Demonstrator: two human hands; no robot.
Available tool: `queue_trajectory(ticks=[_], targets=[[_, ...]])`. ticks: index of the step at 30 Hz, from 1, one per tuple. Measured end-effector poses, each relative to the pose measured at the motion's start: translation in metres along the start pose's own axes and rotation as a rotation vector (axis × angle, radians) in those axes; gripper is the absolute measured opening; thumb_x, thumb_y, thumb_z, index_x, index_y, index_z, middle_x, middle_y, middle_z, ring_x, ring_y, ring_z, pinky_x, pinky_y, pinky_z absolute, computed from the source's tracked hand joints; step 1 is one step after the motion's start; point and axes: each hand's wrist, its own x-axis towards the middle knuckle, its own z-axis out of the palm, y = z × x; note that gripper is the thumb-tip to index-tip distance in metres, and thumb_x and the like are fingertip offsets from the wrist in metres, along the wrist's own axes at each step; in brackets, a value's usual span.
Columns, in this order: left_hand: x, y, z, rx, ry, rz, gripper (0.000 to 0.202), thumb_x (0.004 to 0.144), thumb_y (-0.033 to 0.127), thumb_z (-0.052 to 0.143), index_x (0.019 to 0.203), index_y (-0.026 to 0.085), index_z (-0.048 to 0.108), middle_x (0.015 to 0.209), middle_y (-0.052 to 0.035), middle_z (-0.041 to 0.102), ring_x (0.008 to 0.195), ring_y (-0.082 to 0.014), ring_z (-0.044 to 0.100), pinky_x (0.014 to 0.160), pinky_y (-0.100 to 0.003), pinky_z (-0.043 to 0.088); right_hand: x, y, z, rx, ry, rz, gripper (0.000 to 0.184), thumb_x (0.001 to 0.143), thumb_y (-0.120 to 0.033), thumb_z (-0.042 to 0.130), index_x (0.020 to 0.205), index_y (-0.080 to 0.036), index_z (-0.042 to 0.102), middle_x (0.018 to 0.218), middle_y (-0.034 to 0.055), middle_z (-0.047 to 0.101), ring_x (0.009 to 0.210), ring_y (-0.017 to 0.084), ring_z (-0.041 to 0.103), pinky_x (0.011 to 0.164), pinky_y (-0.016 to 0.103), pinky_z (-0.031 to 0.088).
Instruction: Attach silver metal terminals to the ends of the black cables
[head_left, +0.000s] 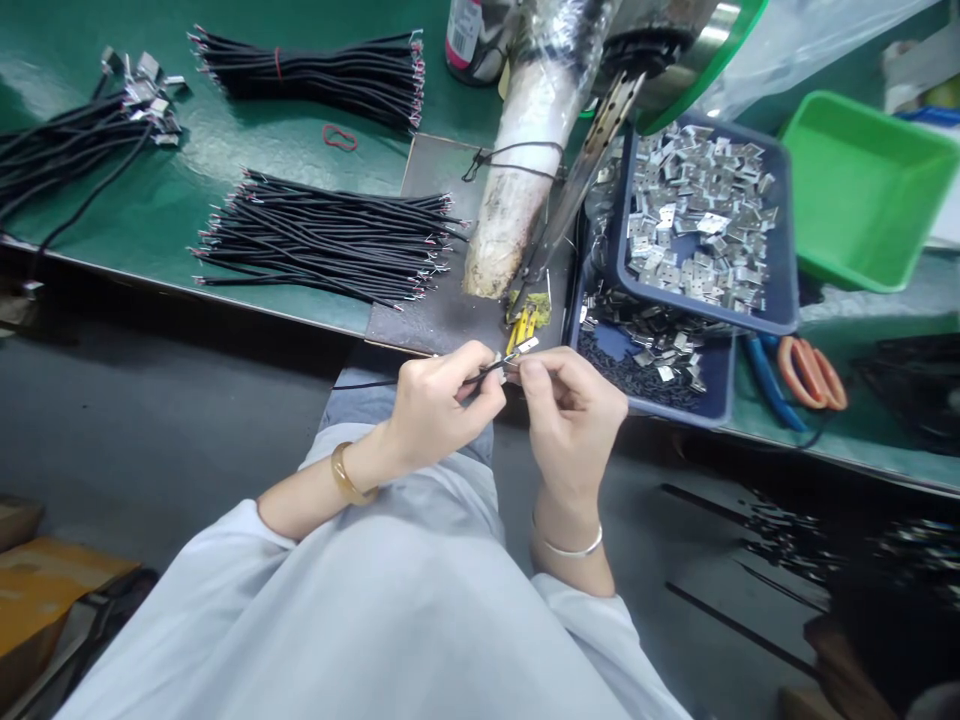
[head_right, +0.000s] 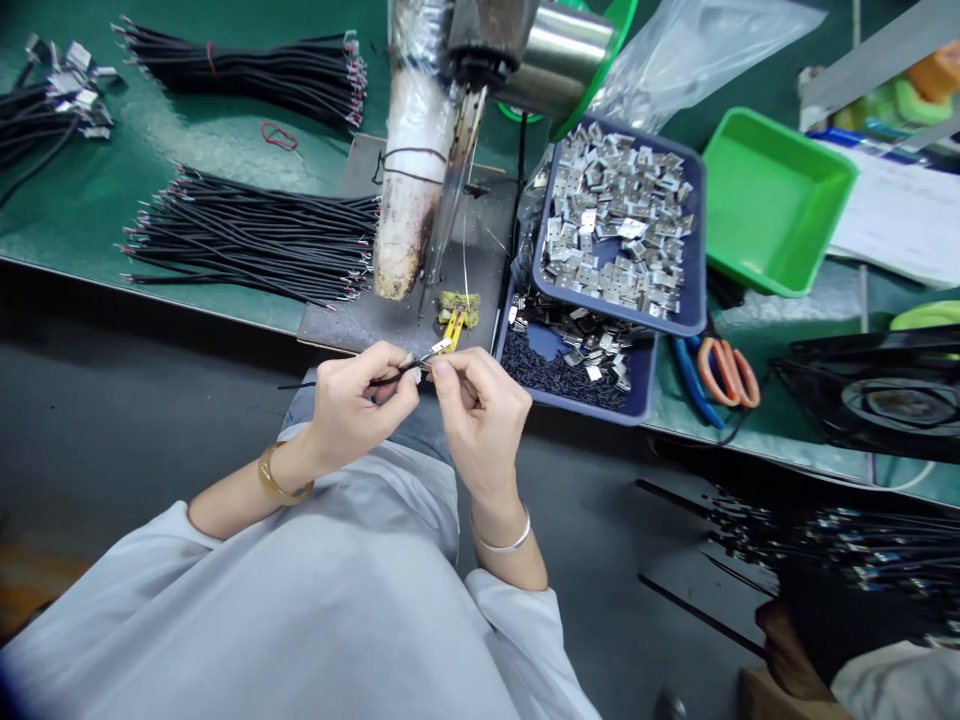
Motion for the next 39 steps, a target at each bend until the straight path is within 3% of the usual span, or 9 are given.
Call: queue_trajectory(ticks=[6,11,16,20,24,30,32,36,39], targets=[[-0.002,-0.002,-0.003,0.076,-0.043,0.140,0.018,0.085,0.008,0.056,0.070,0.018,0.053,0.054,0.0077,0.050,0.047,-0.0050,0.043,0.052,-0.018,0.035,0.001,-0.004,0.000,-0.147,0.062,-0.095,0.025,0.091,-0.020,0.068,0.067,-0.018,0.063,0.059,-0.0060,0.055,0.050,0.005,0.038,0.050,0.023,0.030],[-0.001,-0.004,-0.014,0.019,-0.105,0.235,0.014,0.089,0.008,0.056,0.081,0.015,0.065,0.062,0.0022,0.065,0.055,-0.0081,0.056,0.059,-0.021,0.043,0.004,0.000,-0.005,0.077,0.057,0.101,0.017,0.087,-0.023,0.070,0.070,-0.020,0.067,0.056,-0.0058,0.055,0.048,0.007,0.042,0.048,0.022,0.033],[0.004,-0.007,-0.026,-0.452,-0.267,-0.190,0.013,0.090,0.017,0.065,0.088,0.012,0.076,0.078,-0.0042,0.078,0.061,-0.0086,0.065,0.057,-0.017,0.048,0.002,-0.001,-0.012,0.130,-0.041,0.019,0.010,0.088,-0.022,0.068,0.079,-0.022,0.073,0.064,-0.0037,0.064,0.052,0.008,0.051,0.049,0.022,0.038],[0.006,-0.011,-0.027,-0.585,-0.222,-0.466,0.013,0.082,0.024,0.074,0.080,0.013,0.082,0.082,-0.0066,0.080,0.070,-0.0137,0.070,0.061,-0.020,0.053,-0.004,-0.002,-0.011,-0.002,0.117,-0.136,0.012,0.092,-0.026,0.066,0.101,-0.025,0.074,0.059,-0.0059,0.057,0.046,0.008,0.048,0.043,0.023,0.034],[0.010,-0.012,-0.025,-0.552,-0.180,-0.509,0.013,0.079,0.022,0.074,0.074,0.011,0.080,0.069,-0.0039,0.074,0.055,-0.0078,0.056,0.050,-0.018,0.042,-0.006,-0.003,-0.010,0.055,0.283,-0.194,0.027,0.099,-0.018,0.056,0.125,-0.028,0.060,0.077,-0.0048,0.070,0.050,0.009,0.063,0.045,0.021,0.047],[0.018,-0.010,-0.021,-0.481,-0.185,-0.432,0.013,0.079,0.015,0.068,0.077,0.012,0.080,0.069,-0.0025,0.072,0.055,-0.0056,0.052,0.049,-0.016,0.037,0.001,-0.007,-0.010,-0.310,0.117,-0.454,0.022,0.085,-0.005,0.074,0.098,-0.022,0.069,0.100,0.0009,0.080,0.088,0.016,0.078,0.074,0.022,0.063],[0.021,-0.011,-0.019,-0.492,-0.204,-0.413,0.013,0.081,0.017,0.068,0.077,0.013,0.080,0.069,-0.0018,0.070,0.051,-0.0045,0.046,0.047,-0.016,0.034,0.005,-0.006,-0.007,-0.253,0.080,-0.394,0.016,0.086,-0.007,0.072,0.092,-0.021,0.068,0.099,0.0019,0.079,0.091,0.015,0.078,0.074,0.022,0.063],[0.027,-0.015,-0.018,-0.577,-0.258,-0.394,0.018,0.084,0.024,0.069,0.073,0.013,0.079,0.058,0.0012,0.059,0.047,-0.0045,0.035,0.045,-0.019,0.031,0.009,-0.003,0.000,0.059,0.092,-0.045,0.009,0.089,-0.014,0.069,0.084,-0.020,0.065,0.096,0.0021,0.078,0.077,0.014,0.077,0.067,0.024,0.065],[0.028,-0.016,-0.015,-0.517,-0.210,-0.401,0.016,0.082,0.021,0.069,0.072,0.014,0.079,0.052,0.0040,0.048,0.048,-0.0051,0.034,0.047,-0.020,0.031,0.011,-0.001,0.001,0.196,0.053,0.054,0.012,0.087,-0.016,0.070,0.079,-0.020,0.061,0.096,0.0025,0.078,0.068,0.013,0.076,0.066,0.023,0.065]])
